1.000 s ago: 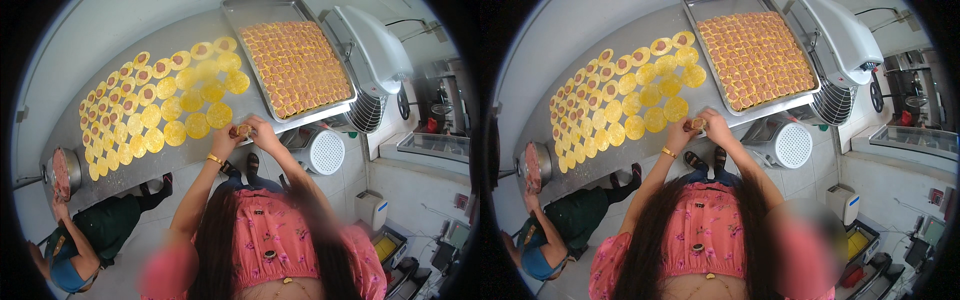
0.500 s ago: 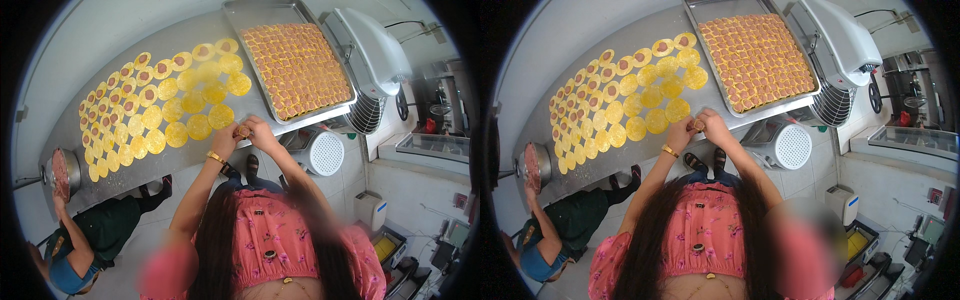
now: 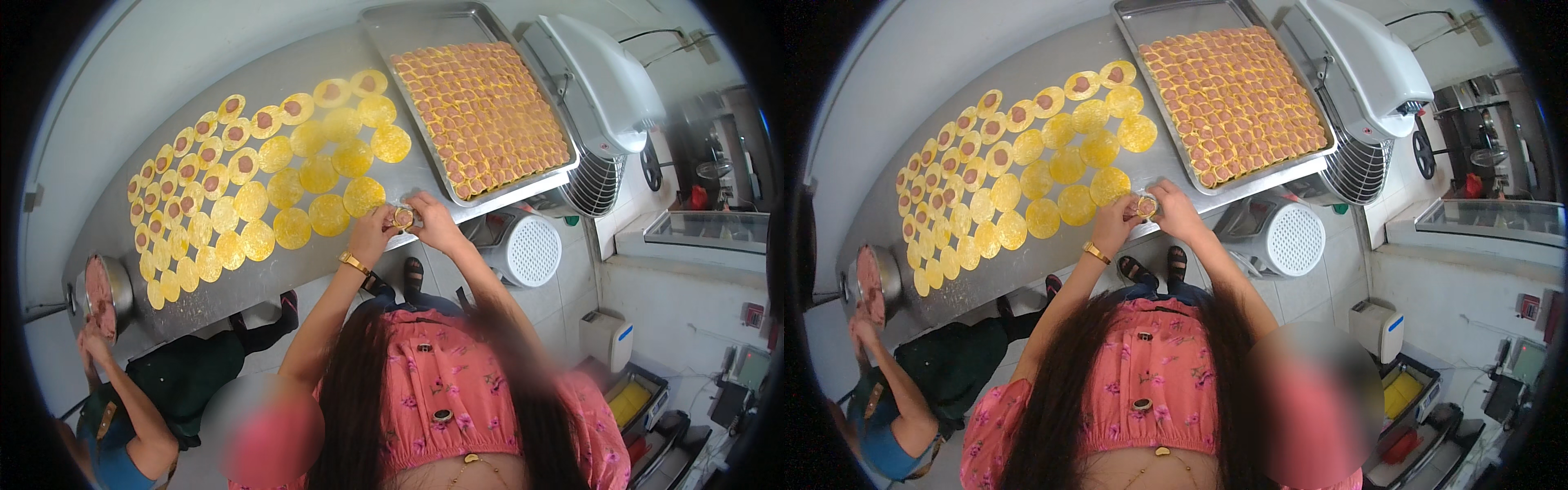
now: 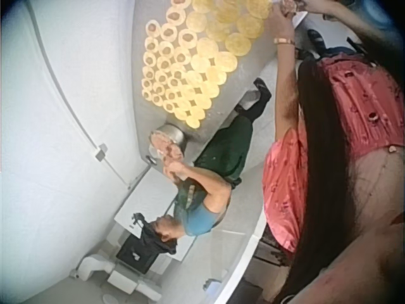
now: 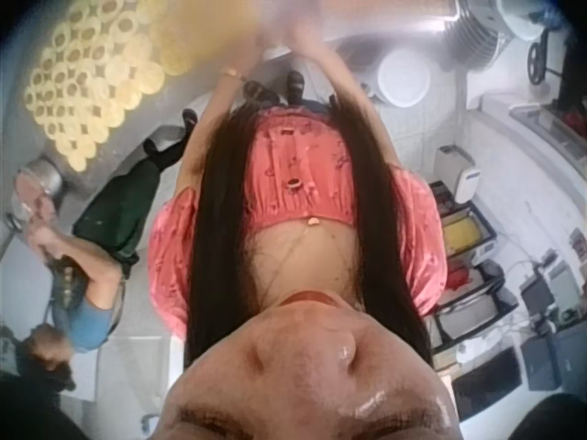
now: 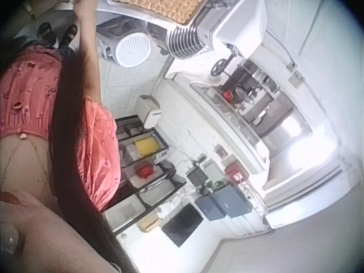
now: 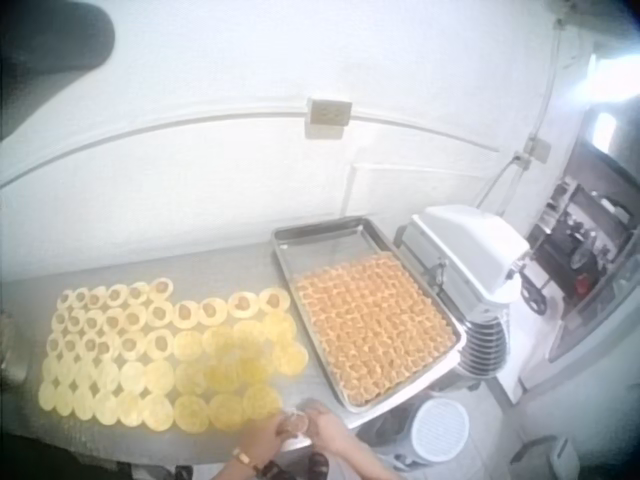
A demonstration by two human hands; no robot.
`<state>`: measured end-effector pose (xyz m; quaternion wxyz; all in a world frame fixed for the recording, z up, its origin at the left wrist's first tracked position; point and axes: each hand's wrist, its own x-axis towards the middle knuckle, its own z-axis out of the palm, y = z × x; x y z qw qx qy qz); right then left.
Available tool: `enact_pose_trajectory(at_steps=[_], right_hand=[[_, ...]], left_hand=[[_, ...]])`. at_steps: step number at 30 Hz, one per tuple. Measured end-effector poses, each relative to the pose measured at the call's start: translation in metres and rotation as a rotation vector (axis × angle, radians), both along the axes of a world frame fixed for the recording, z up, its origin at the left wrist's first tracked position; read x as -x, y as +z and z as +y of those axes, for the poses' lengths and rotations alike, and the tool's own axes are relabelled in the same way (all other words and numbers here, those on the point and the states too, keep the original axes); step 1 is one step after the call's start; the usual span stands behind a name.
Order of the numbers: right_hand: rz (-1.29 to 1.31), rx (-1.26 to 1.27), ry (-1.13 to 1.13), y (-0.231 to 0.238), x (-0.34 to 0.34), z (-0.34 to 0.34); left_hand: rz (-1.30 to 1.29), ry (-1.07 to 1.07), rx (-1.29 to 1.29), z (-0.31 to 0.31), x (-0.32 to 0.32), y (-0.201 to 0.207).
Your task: The person places a filling into small yellow pastry shells and arranges them on a metal tray. Another person scoops filling from a bowl and places it into the shells. The finished pastries are placed on a tray.
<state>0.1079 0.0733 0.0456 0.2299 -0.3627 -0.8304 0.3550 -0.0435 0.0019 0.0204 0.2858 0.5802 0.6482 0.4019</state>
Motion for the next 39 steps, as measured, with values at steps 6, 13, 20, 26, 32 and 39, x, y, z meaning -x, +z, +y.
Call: enact_pose_trajectory(at_steps=[6, 13, 20, 26, 32, 39], right_hand=[[-0.009, 0.005, 0.019, -0.003, -0.002, -0.001], [-0.092, 0.019, 0.052, 0.0, -0.001, 0.0], [-0.114, 0.044, 0.152, -0.011, -0.004, 0.018], [-0.133, 0.015, 0.337, -0.011, -0.007, 0.04], [-0.019, 0.058, 0.514, -0.011, -0.005, 0.057], [0.077, 0.029, 0.593, -0.012, -0.005, 0.07]], left_hand=[[0.093, -0.062, 0.115, 0.001, 0.0, -0.004], [0.043, 0.015, 0.015, -0.003, -0.007, -0.001], [-0.042, 0.178, 0.135, -0.002, -0.022, 0.002], [0.213, 0.397, 0.002, -0.007, -0.043, 0.005], [-0.06, 0.619, 0.087, -0.001, -0.068, 0.01], [-0.057, 0.747, 0.13, -0.004, -0.08, 0.007]])
